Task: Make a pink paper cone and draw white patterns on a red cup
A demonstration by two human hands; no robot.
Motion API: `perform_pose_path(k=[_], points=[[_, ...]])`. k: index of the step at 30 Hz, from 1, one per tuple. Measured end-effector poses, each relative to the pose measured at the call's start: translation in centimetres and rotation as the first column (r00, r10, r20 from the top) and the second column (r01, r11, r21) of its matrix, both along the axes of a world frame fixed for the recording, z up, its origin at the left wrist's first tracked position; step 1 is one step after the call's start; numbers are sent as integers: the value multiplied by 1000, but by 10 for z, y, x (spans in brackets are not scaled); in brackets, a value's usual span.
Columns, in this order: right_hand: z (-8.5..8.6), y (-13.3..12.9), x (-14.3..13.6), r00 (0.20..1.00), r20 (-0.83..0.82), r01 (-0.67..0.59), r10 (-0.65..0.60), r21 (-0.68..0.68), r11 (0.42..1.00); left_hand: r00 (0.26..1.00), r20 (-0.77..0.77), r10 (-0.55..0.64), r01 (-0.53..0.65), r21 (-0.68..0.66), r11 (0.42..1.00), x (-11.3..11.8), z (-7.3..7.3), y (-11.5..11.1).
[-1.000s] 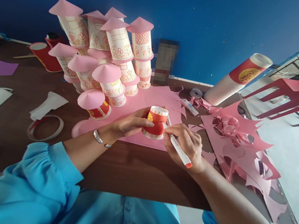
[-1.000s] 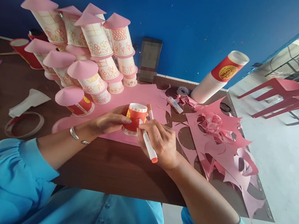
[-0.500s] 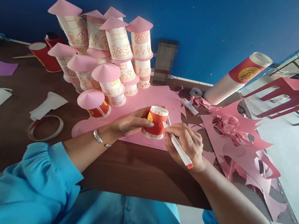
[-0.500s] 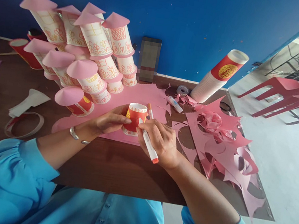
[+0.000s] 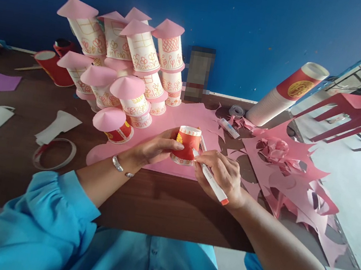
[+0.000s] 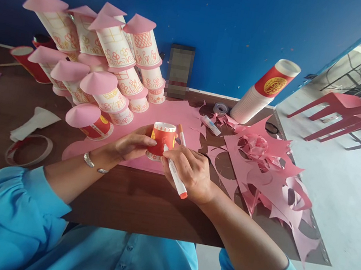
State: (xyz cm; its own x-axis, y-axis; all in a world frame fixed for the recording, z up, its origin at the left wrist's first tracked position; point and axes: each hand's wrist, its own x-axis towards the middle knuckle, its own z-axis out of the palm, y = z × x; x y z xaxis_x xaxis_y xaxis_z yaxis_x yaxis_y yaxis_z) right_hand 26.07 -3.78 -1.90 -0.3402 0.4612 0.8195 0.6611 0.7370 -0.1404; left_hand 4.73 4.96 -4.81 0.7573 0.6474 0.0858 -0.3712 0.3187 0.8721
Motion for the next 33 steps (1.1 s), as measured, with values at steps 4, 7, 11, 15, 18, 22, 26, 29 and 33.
perform_pose_path(k=[4, 7, 11, 15, 18, 22, 26, 29, 33], points=[[-3, 1, -1, 1000, -13, 4, -4, 9, 1000, 1000, -4, -8, 8, 6, 1000, 0, 2, 0], [-3, 2, -1, 1000, -15, 4, -4, 11, 1000, 1000, -5, -3, 3, 9, 1000, 1, 4, 0], [-2, 2, 0, 1000, -16, -2, 2, -10, 1000, 1000, -1, -9, 9, 19, 1000, 1, 4, 0], [1, 1, 1, 1000, -3, 27, -27, -28, 999, 1000, 7, -8, 8, 11, 1000, 1, 0, 1], [4, 2, 1, 999, 0, 51, -51, -12, 999, 1000, 5, -7, 7, 8, 1000, 1, -2, 2], [6, 2, 0, 998, 12, 64, -64, -9, 998, 1000, -1, -18, 18, 14, 1000, -1, -3, 2], [7, 2, 0, 998, 11, 59, -59, -15, 998, 1000, 5, -26, 25, 32, 999, -2, -5, 3], [7, 0, 0, 998, 9, 59, -59, -14, 998, 1000, -7, -28, 28, 50, 998, -2, -5, 3], [7, -2, 0, 1000, -4, 19, -19, -22, 1000, 1000, -24, -15, 17, 54, 998, -3, -4, 2]])
